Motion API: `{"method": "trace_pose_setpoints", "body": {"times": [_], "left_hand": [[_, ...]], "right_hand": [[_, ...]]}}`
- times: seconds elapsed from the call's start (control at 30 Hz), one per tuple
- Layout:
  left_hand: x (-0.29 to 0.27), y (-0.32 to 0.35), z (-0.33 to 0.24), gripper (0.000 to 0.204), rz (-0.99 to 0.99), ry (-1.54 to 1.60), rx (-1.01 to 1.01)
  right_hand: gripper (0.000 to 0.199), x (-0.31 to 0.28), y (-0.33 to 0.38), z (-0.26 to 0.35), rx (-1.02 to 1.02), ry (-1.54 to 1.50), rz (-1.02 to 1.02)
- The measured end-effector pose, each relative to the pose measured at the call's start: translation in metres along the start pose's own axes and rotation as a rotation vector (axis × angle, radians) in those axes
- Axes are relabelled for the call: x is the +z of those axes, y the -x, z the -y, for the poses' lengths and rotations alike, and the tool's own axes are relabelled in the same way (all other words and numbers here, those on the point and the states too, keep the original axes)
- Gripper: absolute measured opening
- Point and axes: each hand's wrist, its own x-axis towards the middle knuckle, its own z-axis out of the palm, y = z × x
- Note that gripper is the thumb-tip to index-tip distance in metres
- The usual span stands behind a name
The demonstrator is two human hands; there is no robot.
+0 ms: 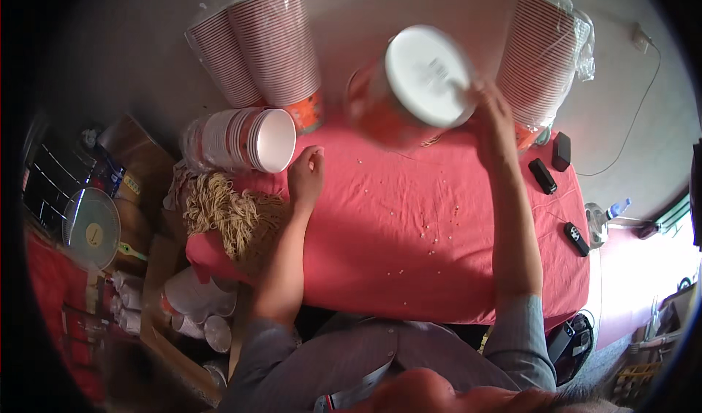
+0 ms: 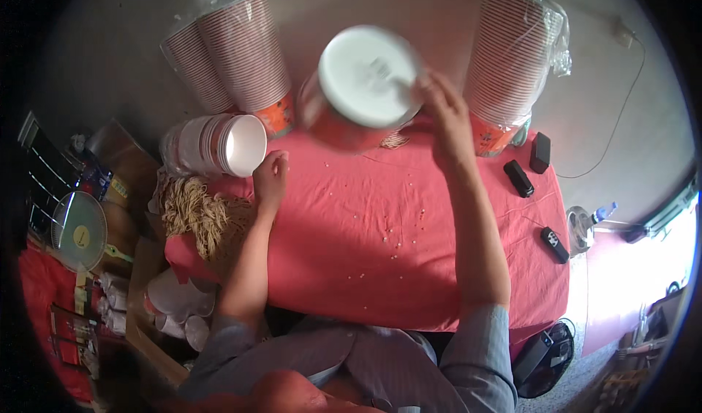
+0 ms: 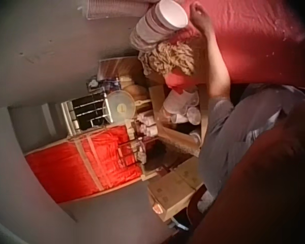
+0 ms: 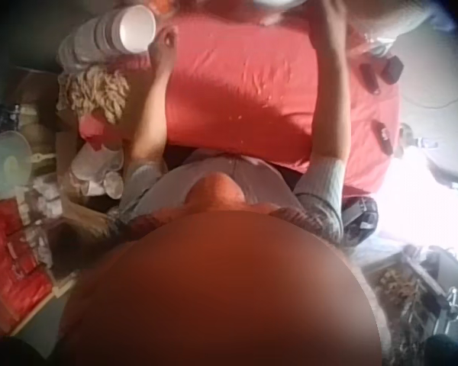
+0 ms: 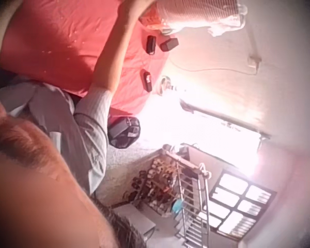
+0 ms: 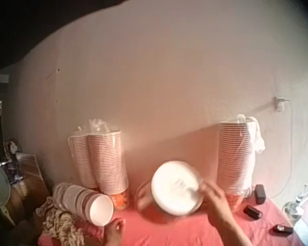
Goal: Threading a thin string or wire through holes in paper cups for packaging or assembly.
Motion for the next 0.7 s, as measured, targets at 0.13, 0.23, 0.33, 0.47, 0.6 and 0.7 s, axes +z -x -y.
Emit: {"method": "trace_pose_setpoints", "body": {"times": [0.13, 0.23, 0.33, 0.47, 0.6, 0.7], "left_hand": [[0.005, 0.001, -0.019, 0.022, 0.083, -0.052, 0.008], [0.007, 0.002, -0.027, 0.021, 0.121, -0.070, 0.063], [0.009, 0.000, -0.022, 0.021, 0.142, -0.061, 0.127], [0.006, -0.002, -0.012, 0.020, 0.094, -0.072, 0.145], [0.008, -0.002, -0.012, 0.018, 0.096, -0.074, 0.158], [0.007, -0.001, -0.015, 0.018, 0.115, -0.074, 0.159]], "right_hand": [[0.053, 0.001, -0.048, 0.037, -0.066, 0.178, -0.153], [0.055, -0.004, -0.094, 0.036, -0.043, 0.259, -0.191], [0.064, -0.005, -0.135, 0.024, 0.035, 0.286, -0.195], [0.067, 0.006, -0.165, 0.013, 0.132, 0.381, -0.163], [0.073, 0.005, -0.183, 0.004, 0.233, 0.452, -0.143], [0.073, 0.007, -0.178, -0.011, 0.261, 0.483, -0.146]]}}
